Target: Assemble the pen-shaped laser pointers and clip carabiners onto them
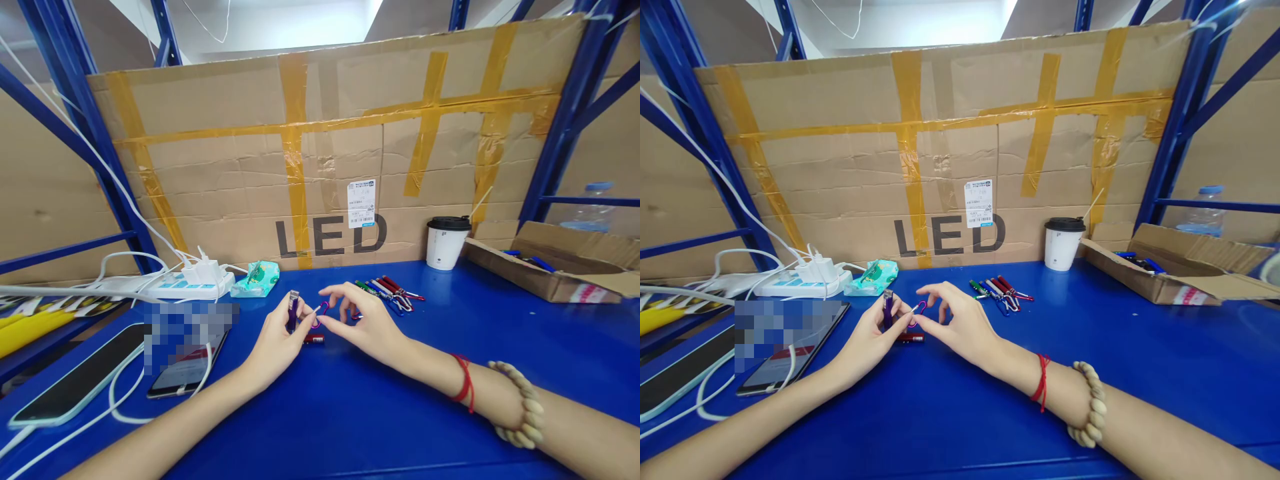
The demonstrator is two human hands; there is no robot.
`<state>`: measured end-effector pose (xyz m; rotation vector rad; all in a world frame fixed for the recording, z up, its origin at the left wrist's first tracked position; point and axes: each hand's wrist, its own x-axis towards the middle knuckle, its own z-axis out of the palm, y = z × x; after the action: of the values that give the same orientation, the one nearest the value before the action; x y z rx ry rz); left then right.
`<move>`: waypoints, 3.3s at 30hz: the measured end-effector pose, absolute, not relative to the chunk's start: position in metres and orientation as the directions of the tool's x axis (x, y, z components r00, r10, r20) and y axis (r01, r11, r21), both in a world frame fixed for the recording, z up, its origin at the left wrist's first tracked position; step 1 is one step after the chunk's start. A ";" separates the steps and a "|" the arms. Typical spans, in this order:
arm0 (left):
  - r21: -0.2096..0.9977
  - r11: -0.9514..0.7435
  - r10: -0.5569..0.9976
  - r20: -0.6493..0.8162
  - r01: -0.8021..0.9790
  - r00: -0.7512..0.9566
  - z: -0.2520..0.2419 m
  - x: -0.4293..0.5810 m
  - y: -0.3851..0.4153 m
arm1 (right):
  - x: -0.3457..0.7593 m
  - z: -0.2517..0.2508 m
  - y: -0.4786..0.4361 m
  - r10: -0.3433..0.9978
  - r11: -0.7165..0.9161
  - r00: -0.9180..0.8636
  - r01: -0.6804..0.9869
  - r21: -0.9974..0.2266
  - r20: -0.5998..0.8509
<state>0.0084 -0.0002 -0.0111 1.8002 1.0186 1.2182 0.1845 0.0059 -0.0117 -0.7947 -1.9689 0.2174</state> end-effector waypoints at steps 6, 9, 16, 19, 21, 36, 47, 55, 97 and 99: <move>0.851 -0.451 0.881 0.377 0.268 0.286 -0.008 0.009 -0.005 | 0.182 -0.009 0.005 0.679 0.733 -0.343 0.369 -0.572 0.649; 0.863 -0.435 0.892 0.374 0.257 0.253 -0.006 0.009 -0.005 | 0.182 -0.008 0.004 0.662 0.748 -0.305 0.324 -0.579 0.685; 0.938 -0.337 0.916 0.309 0.076 0.257 -0.002 0.010 -0.006 | 0.184 -0.010 0.009 0.515 0.857 -0.383 0.236 -0.458 0.767; 0.953 -0.301 0.931 0.286 0.033 0.226 -0.003 0.010 -0.003 | 0.186 -0.012 0.011 0.479 0.877 -0.436 0.262 -0.402 0.762; 0.947 -0.318 0.926 0.302 0.038 0.224 -0.003 0.010 -0.002 | 0.187 -0.014 0.012 0.449 0.890 -0.447 0.302 -0.342 0.774; 0.779 -0.525 0.845 0.428 0.344 0.319 -0.008 0.004 -0.001 | 0.186 -0.011 0.008 0.237 0.824 -0.684 0.518 0.230 0.689; 0.687 -0.586 0.810 0.475 0.431 0.343 -0.005 0.004 -0.003 | 0.185 -0.011 0.005 0.241 0.833 -0.666 0.515 0.202 0.706; 0.694 -0.589 0.806 0.465 0.414 0.366 -0.009 0.006 -0.001 | 0.183 -0.013 0.003 0.305 0.847 -0.646 0.520 0.111 0.700; 0.946 -0.274 0.874 0.170 0.173 0.456 -0.002 0.007 -0.011 | 0.184 -0.005 -0.005 0.587 0.797 -0.613 0.324 -0.509 0.529; 0.959 -0.232 0.888 0.140 0.165 0.438 -0.004 0.007 -0.010 | 0.183 -0.005 -0.004 0.593 0.791 -0.625 0.336 -0.511 0.508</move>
<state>0.0072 -0.0102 -0.0038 1.6825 0.9240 0.8980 0.1835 -0.0039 -0.0051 -0.6846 -2.2905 0.4859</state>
